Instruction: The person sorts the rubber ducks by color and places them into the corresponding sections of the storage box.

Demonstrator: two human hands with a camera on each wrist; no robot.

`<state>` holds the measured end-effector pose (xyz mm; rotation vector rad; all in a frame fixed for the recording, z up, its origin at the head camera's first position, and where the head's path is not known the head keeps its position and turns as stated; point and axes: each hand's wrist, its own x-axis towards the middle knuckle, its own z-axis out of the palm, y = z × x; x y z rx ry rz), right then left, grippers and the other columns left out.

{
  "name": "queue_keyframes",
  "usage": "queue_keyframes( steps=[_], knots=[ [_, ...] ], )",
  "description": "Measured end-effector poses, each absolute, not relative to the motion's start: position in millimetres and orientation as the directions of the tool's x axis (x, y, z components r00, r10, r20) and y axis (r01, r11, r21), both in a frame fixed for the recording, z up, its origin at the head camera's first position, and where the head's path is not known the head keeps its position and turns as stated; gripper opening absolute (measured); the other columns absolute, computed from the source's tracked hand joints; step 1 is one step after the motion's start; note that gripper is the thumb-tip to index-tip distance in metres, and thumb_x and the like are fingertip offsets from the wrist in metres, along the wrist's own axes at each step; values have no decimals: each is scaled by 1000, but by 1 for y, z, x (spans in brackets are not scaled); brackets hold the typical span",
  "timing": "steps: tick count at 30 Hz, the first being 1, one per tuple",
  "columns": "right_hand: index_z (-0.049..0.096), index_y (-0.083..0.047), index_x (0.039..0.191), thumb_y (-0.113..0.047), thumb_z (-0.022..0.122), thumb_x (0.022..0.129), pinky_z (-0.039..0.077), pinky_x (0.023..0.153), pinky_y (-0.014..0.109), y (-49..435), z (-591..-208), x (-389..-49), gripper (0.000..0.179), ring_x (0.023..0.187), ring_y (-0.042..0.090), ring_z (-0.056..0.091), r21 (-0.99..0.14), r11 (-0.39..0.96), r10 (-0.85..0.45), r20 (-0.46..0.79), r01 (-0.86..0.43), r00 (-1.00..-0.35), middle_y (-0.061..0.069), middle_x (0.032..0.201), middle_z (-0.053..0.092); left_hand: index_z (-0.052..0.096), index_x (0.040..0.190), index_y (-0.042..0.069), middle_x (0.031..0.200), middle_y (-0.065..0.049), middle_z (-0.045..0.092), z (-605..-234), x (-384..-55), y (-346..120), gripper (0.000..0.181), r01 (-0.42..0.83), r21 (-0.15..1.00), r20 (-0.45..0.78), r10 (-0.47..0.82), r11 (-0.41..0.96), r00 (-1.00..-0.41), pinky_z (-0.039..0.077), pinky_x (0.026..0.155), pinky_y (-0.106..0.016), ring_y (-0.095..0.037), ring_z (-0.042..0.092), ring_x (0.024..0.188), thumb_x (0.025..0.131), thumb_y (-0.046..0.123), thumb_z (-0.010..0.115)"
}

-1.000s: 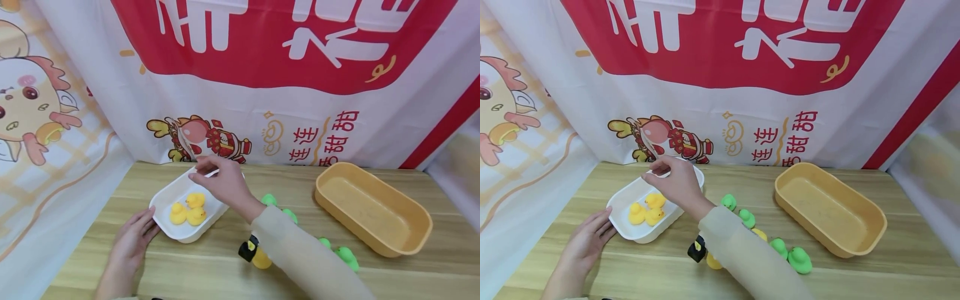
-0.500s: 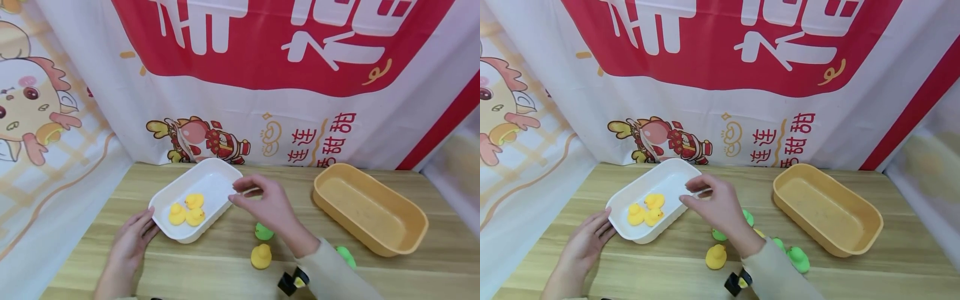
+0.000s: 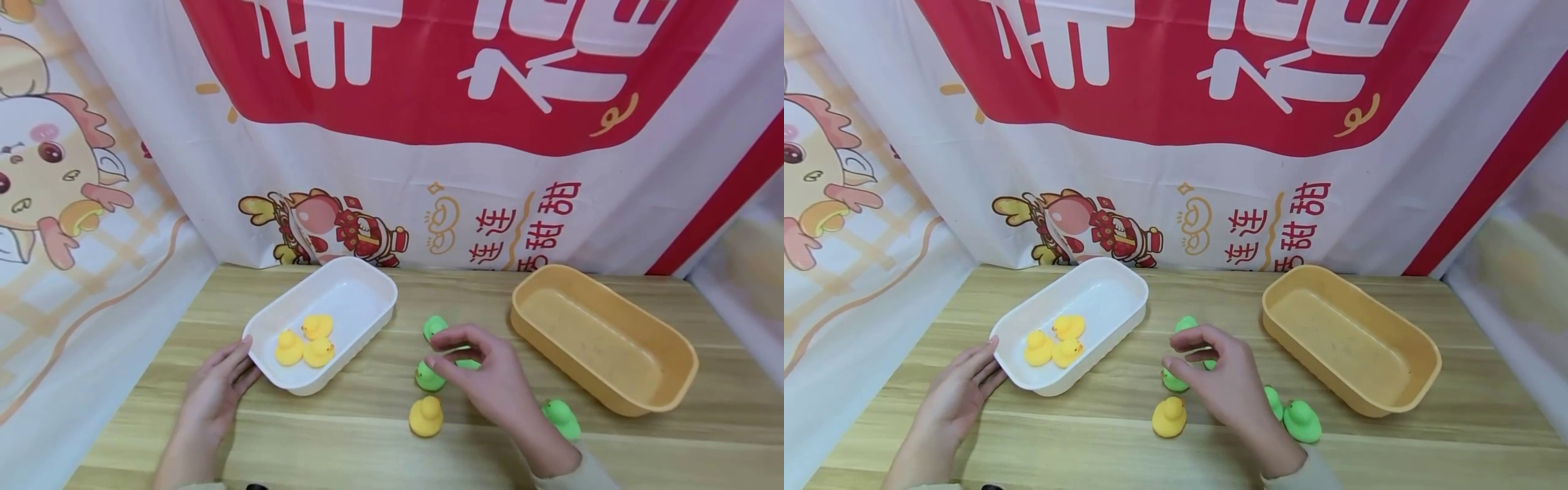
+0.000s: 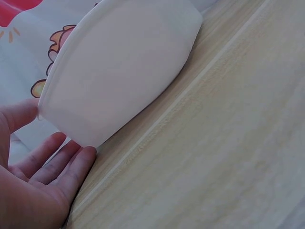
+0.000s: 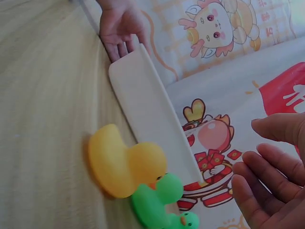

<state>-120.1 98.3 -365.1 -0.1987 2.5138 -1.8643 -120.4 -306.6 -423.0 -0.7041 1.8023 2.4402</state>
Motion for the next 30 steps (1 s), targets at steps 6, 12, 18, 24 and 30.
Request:
queue_keyframes(
  steps=[6,12,18,24,30],
  knots=[
    [79,-15,107,-14,91,86,63,94,28,104,-379,-113,24,99,17,76,-957,276,-113,57,-87,-992,1,110,81,69,114,20,110,15,77,-423,-121,-306,13,-275,902,-365,-247,-333,-898,61,100,-22,-1,72,111,106,29,71],
    [78,-11,108,-13,92,85,64,91,27,104,-389,-109,26,98,18,77,-976,206,-161,34,-67,-986,7,113,78,68,115,20,111,15,76,-423,-122,-305,13,-275,905,-361,-245,-325,-900,61,100,-22,-2,72,113,106,29,70],
    [78,-11,108,-18,91,87,63,89,25,104,-395,-107,25,97,19,76,-973,231,-212,-27,-23,-977,7,112,78,73,109,21,111,15,76,-424,-123,-303,8,-253,908,-342,-246,-333,-907,62,99,-22,-2,73,111,106,27,71],
    [78,-12,108,-21,91,87,62,86,24,103,-401,-108,27,97,19,75,-959,284,-254,-65,-10,-965,4,111,79,72,110,20,110,14,76,-424,-122,-304,9,-253,910,-343,-255,-327,-904,62,99,-22,-1,73,110,106,28,71],
    [78,-12,108,-21,91,87,61,85,22,102,-407,-108,26,99,18,73,-948,319,-281,-77,-17,-956,5,108,79,69,114,19,110,15,76,-424,-121,-305,13,-268,909,-355,-257,-319,-899,61,100,-22,-1,73,110,106,29,71]
  ],
)
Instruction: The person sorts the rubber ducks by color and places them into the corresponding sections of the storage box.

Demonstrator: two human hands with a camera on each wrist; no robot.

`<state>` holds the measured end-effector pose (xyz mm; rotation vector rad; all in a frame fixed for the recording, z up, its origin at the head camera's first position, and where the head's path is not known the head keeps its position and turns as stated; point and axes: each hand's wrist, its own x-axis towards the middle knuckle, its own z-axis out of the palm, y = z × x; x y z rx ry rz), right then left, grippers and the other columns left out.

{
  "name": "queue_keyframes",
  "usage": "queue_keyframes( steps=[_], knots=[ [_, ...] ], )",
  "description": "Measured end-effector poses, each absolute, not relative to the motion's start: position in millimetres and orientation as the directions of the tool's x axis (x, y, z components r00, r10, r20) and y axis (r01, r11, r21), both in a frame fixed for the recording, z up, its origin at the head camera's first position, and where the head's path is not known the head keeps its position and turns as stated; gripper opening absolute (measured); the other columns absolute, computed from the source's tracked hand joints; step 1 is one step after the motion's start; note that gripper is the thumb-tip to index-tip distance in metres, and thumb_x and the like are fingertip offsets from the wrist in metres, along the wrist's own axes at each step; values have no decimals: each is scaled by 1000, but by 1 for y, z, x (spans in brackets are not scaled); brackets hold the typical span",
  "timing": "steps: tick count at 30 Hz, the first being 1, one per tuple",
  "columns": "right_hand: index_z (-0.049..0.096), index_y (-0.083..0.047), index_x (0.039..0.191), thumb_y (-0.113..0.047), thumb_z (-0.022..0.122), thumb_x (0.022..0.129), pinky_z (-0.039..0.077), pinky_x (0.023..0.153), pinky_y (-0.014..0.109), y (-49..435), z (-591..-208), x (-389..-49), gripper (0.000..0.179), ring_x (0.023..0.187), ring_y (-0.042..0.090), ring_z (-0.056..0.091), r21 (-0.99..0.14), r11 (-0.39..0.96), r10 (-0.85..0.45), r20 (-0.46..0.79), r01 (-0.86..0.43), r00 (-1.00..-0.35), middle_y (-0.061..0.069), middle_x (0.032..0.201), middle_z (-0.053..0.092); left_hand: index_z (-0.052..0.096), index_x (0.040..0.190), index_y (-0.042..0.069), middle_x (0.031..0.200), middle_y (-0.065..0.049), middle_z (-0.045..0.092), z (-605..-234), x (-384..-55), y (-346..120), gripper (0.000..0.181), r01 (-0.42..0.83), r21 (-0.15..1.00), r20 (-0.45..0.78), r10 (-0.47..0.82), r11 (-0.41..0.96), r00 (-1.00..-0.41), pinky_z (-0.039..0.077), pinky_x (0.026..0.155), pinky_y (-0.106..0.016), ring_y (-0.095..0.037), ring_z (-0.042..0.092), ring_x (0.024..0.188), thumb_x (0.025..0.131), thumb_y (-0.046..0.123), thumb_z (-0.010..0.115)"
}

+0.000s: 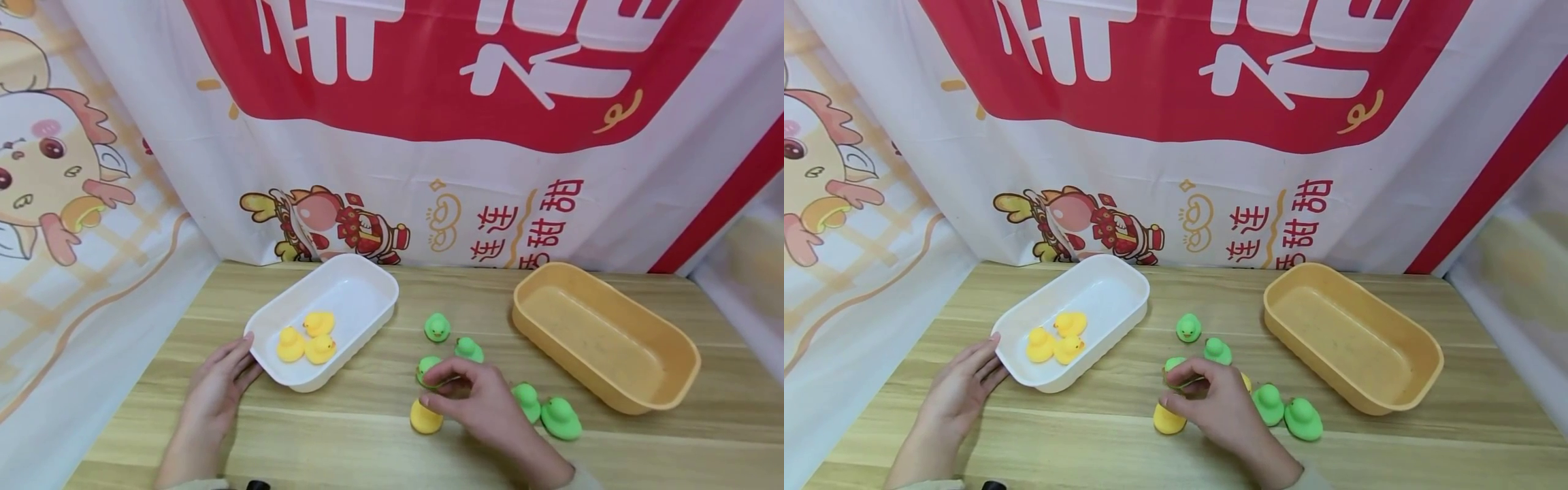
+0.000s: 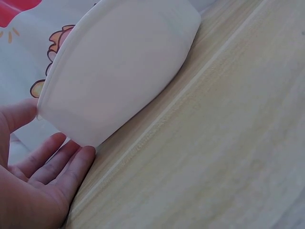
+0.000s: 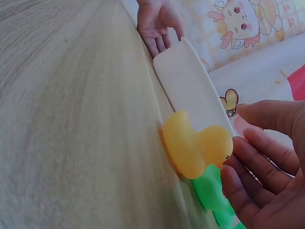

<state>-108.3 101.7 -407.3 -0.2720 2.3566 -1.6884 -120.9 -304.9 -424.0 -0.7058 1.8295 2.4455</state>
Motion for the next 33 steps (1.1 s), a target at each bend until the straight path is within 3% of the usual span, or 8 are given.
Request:
queue_keyframes(
  steps=[14,33],
  knots=[
    [80,-19,108,-26,92,86,60,85,23,105,-419,-110,26,103,16,70,-910,414,-348,-132,-26,-928,-5,108,77,69,117,19,111,15,75,-423,-120,-304,16,-282,906,-369,-266,-314,-890,61,100,-21,-1,72,111,105,30,72],
    [78,-19,115,-18,91,83,58,88,22,111,-422,-112,34,106,16,71,-909,411,-422,-124,-68,-898,-3,111,77,66,121,18,114,16,74,-422,-120,-303,21,-290,906,-376,-271,-308,-886,60,101,-21,-1,71,114,105,30,72]
  ],
)
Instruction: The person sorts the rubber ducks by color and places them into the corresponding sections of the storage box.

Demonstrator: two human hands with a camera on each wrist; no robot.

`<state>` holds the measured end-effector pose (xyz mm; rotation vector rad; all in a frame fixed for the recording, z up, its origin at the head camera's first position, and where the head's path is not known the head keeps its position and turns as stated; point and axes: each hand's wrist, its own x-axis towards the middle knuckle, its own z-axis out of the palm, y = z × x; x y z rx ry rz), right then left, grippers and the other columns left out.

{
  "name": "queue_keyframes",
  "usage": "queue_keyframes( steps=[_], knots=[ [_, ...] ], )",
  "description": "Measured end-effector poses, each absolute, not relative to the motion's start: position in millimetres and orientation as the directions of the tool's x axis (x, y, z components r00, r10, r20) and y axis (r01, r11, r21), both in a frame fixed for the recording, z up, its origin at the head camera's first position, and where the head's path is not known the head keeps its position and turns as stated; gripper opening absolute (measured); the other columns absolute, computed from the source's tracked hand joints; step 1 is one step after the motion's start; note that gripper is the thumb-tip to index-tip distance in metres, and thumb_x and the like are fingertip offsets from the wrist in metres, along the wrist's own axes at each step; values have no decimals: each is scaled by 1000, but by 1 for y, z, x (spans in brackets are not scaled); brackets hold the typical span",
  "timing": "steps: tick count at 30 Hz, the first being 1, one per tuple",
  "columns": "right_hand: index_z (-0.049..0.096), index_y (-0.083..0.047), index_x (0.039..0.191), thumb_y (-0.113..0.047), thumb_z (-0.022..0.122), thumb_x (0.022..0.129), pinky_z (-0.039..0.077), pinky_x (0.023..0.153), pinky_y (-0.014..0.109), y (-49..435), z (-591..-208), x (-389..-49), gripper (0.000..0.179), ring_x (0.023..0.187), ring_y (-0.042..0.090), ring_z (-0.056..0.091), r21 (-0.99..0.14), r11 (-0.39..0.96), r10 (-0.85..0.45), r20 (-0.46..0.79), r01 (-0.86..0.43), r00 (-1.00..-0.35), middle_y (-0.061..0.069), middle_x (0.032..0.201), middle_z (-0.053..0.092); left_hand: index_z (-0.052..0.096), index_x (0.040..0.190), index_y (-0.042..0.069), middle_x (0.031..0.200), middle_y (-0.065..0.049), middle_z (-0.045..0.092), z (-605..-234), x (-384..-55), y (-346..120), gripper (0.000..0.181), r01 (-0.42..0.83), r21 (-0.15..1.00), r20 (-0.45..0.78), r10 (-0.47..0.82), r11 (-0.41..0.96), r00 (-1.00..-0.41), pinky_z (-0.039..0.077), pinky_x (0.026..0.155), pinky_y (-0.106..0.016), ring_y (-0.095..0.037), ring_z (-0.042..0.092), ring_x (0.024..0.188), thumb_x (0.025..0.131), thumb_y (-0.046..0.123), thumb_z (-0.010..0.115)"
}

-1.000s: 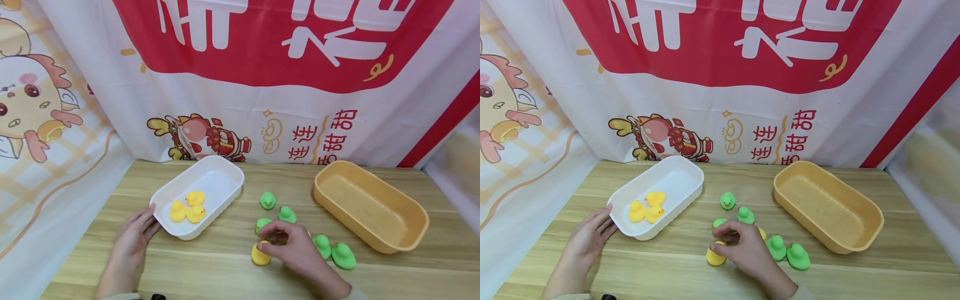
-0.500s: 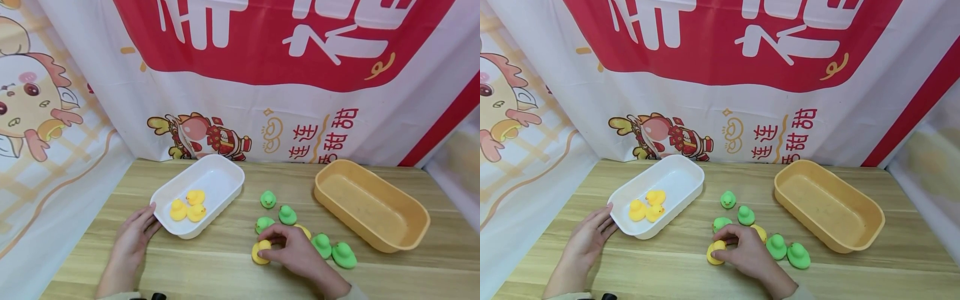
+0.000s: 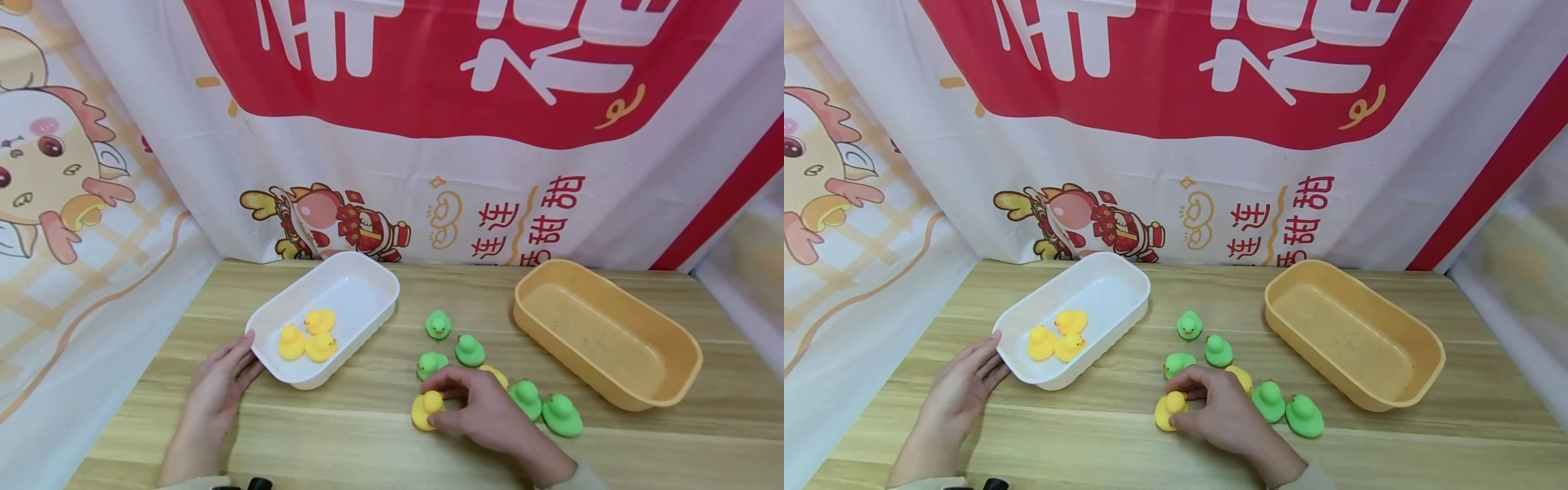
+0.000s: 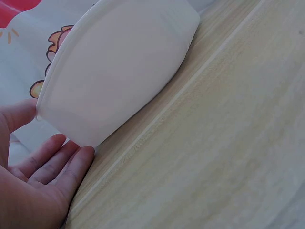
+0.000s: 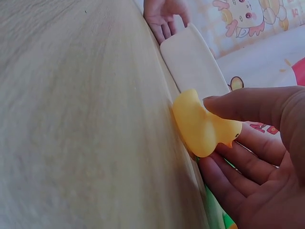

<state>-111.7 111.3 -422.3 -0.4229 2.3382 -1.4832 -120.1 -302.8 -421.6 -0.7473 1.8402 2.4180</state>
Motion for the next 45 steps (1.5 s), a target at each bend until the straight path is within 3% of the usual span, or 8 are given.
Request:
queue_keyframes(
  steps=[15,24,32,38,45],
  knots=[
    [78,-14,116,-18,90,86,60,85,21,115,-424,-113,32,102,17,74,-926,364,-454,-83,-99,-887,0,110,78,61,126,15,112,18,74,-421,-122,-302,29,-294,908,-378,-278,-299,-883,60,101,-20,0,71,113,105,32,71],
    [79,-14,115,-21,93,85,64,88,27,114,-416,-110,34,98,13,74,-919,362,-427,-14,-157,-904,-2,108,79,66,120,17,111,17,75,-421,-122,-301,20,-281,905,-375,-283,-320,-883,60,100,-20,-1,71,112,105,30,71],
    [79,-14,115,-23,92,86,63,89,28,117,-407,-109,32,98,14,73,-916,369,-382,1,-154,-924,-2,110,78,71,111,19,111,16,76,-421,-121,-301,13,-267,904,-365,-279,-334,-888,61,99,-21,-1,72,111,104,29,73],
    [79,-20,113,-24,92,86,62,88,29,126,-397,-109,31,98,14,73,-911,388,-317,9,-139,-948,-2,112,78,71,111,20,110,16,76,-421,-120,-301,13,-276,899,-376,-277,-340,-884,61,100,-21,0,72,111,104,30,74],
    [80,-17,113,-21,92,86,64,93,35,139,-388,-113,30,98,17,75,-912,368,-263,82,-179,-961,1,115,79,69,114,19,110,17,75,-420,-121,-301,15,-286,899,-384,-284,-331,-878,60,101,-20,0,72,111,105,30,72]
  ],
)
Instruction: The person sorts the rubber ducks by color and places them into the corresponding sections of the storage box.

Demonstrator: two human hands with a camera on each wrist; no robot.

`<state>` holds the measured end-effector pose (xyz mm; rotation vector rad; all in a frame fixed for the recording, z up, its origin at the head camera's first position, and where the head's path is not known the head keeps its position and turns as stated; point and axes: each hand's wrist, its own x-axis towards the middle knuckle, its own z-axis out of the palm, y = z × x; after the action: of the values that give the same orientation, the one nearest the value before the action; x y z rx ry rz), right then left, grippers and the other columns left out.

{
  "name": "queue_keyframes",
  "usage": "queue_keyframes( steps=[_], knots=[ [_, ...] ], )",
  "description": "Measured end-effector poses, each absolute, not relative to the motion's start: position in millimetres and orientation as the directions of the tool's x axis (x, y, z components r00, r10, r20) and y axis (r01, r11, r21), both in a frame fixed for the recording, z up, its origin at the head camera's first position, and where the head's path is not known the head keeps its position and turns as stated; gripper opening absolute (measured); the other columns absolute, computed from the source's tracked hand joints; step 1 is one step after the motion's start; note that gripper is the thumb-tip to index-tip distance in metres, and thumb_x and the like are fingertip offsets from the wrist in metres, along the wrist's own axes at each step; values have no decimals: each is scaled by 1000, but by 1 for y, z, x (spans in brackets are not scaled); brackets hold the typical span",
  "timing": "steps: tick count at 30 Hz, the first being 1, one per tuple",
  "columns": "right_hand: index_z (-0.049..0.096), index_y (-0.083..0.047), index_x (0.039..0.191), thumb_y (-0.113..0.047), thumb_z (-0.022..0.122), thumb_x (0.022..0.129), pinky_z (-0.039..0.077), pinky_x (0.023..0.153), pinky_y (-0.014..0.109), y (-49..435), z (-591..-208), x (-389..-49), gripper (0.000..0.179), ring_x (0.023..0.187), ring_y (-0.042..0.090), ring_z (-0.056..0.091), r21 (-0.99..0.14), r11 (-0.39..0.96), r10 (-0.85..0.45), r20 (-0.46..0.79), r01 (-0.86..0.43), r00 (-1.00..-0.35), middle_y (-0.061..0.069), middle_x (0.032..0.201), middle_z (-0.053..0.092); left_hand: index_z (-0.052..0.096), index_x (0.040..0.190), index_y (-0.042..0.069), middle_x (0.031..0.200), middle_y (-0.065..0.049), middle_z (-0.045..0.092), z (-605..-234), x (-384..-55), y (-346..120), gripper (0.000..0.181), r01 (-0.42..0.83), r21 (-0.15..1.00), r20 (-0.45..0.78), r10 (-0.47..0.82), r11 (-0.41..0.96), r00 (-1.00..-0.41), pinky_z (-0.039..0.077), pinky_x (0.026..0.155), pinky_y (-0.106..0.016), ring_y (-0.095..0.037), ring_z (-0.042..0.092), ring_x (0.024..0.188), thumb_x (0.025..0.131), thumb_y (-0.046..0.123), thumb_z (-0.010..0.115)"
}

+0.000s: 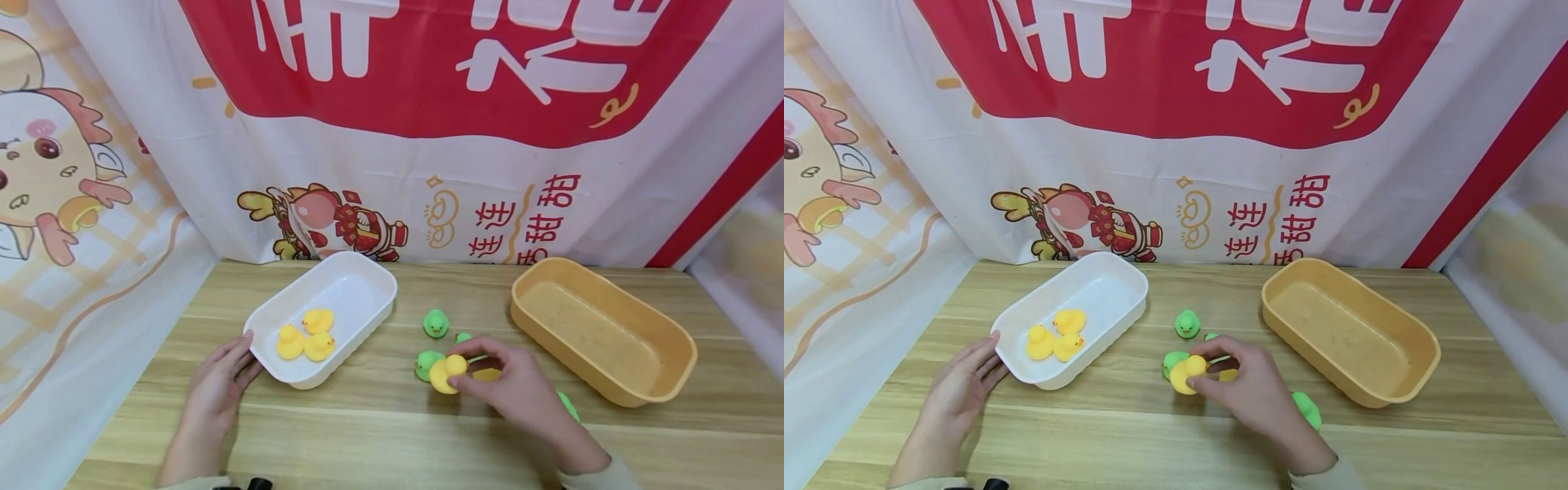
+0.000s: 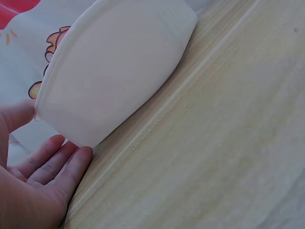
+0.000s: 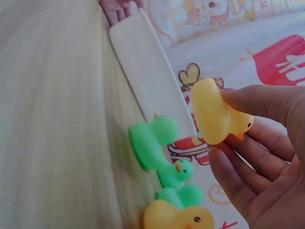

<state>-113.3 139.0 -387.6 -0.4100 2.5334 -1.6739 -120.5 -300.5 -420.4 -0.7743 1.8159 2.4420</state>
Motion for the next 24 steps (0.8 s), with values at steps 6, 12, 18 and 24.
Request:
queue_keyframes(
  steps=[6,12,18,24],
  knots=[
    [79,-13,115,-19,92,86,64,94,35,145,-384,-117,33,99,19,76,-921,357,-233,72,-154,-970,3,113,80,69,114,18,111,17,75,-421,-120,-300,18,-287,899,-385,-285,-330,-878,61,100,-21,-1,72,111,104,32,74],
    [79,-13,115,-21,93,86,64,95,35,141,-382,-122,33,98,19,75,-914,372,-241,72,-161,-968,1,113,80,68,114,17,110,17,75,-423,-120,-301,18,-285,902,-381,-286,-324,-879,60,101,-21,-1,72,111,104,31,73],
    [79,-16,113,-22,93,86,63,97,41,131,-375,-133,31,99,17,75,-903,390,-272,72,-178,-959,-1,111,80,69,113,18,109,16,76,-423,-119,-303,16,-279,901,-378,-289,-331,-879,60,100,-21,0,72,110,104,30,73],
    [79,-19,112,-20,92,86,62,96,39,116,-362,-145,28,100,17,75,-871,439,-319,77,-220,-944,-4,108,80,66,116,16,110,17,76,-422,-120,-302,21,-282,905,-374,-281,-317,-884,60,101,-21,-1,72,111,104,31,73]
  ],
)
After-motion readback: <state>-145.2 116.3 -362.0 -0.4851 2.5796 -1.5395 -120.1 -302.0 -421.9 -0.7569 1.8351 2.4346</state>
